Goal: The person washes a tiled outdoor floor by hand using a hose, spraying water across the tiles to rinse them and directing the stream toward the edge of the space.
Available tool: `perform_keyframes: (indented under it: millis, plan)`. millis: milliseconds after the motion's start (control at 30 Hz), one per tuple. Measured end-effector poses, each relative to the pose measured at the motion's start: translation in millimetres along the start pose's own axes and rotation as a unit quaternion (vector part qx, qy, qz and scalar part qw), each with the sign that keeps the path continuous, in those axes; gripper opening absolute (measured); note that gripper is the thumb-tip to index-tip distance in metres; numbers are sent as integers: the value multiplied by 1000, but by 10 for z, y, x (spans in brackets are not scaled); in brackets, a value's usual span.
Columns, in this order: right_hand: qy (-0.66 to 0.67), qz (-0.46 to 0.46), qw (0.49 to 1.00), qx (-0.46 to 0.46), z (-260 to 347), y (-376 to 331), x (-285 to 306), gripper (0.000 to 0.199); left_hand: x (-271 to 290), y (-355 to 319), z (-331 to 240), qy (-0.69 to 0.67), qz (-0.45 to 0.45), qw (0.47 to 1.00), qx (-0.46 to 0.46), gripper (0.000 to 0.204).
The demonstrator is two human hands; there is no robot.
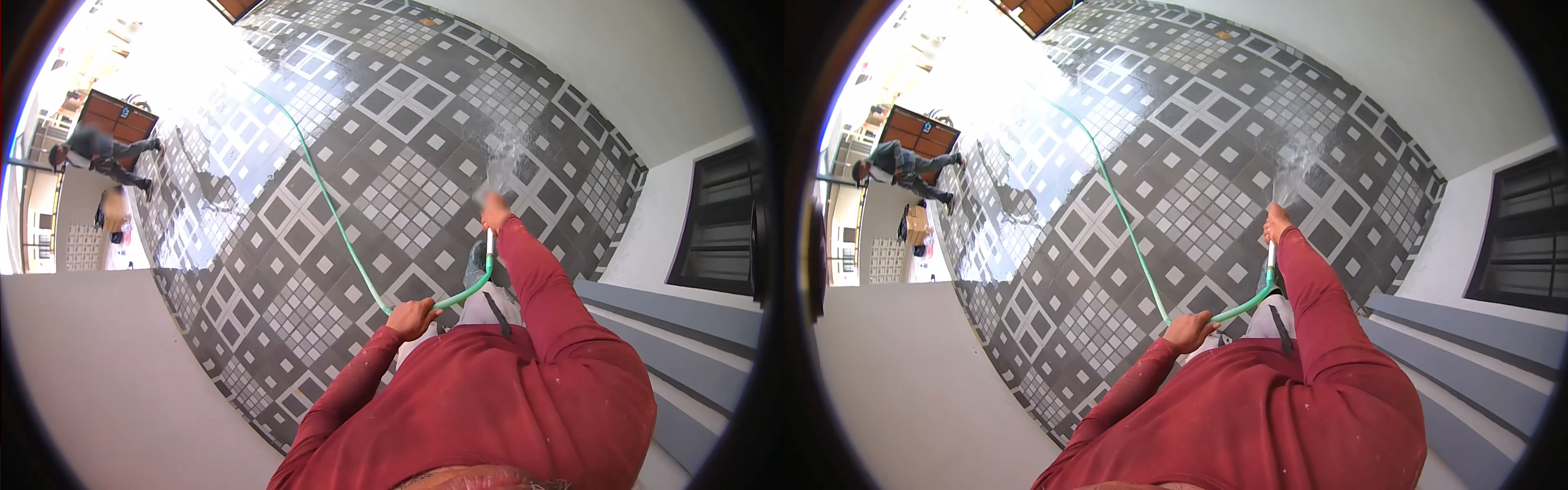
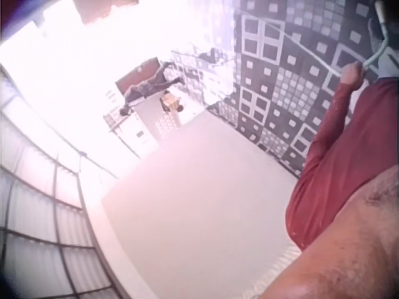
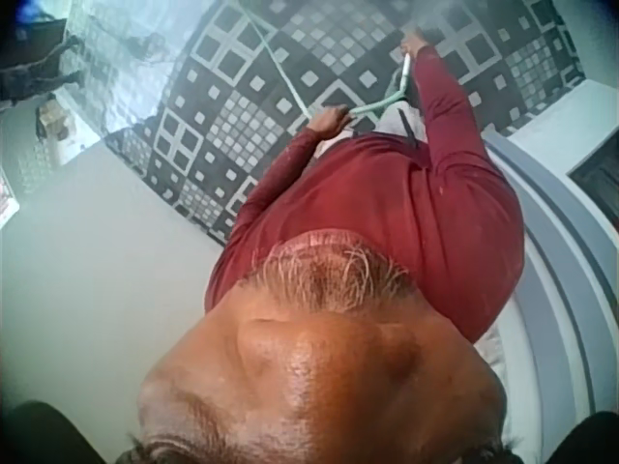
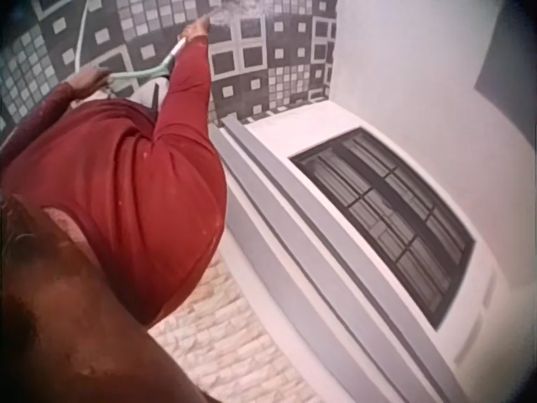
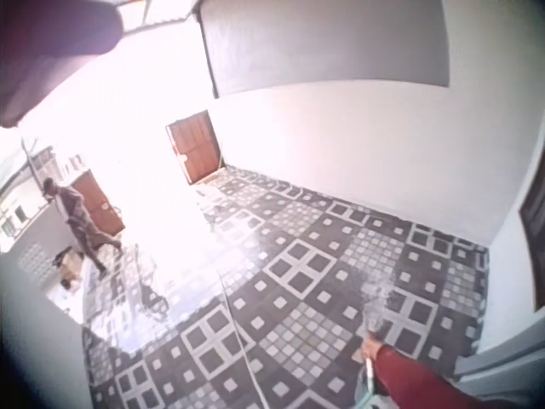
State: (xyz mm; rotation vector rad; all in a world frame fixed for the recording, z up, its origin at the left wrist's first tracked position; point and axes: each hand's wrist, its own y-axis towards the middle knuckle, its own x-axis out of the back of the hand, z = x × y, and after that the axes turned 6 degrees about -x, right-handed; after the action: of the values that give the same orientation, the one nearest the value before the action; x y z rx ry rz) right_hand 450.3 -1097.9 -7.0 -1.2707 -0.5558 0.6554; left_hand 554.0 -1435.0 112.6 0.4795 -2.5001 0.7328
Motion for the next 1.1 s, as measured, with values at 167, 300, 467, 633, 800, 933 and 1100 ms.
perform_keyframes:
  millis: [167,300,467,633,800,933,1100]
  plan:
    - [-61,23,997,39,510,54,233,27,54,746,-361,43,37,998,-28,38]
    - [-108,49,992,45,1059,-34,479,25,97,1410,-695,64,72,995,-41,40]
    - [-195,114,974,28,1734,61,771,29,265,2151,-1222,88,92,990,-60,38]
    - [-251,117,960,45,2178,-127,553,29,504,2545,-1380,90,72,992,-47,36]
    - [-189,118,974,37,2829,-56,513,29,717,2803,-1406,34,14,999,-34,34]
    - [-155,93,983,39,3437,13,448,26,853,3142,-1315,-9,-30,999,-44,35]
    - [-190,88,976,54,4173,31,295,25,1111,3753,-1325,-71,-65,993,-72,37]
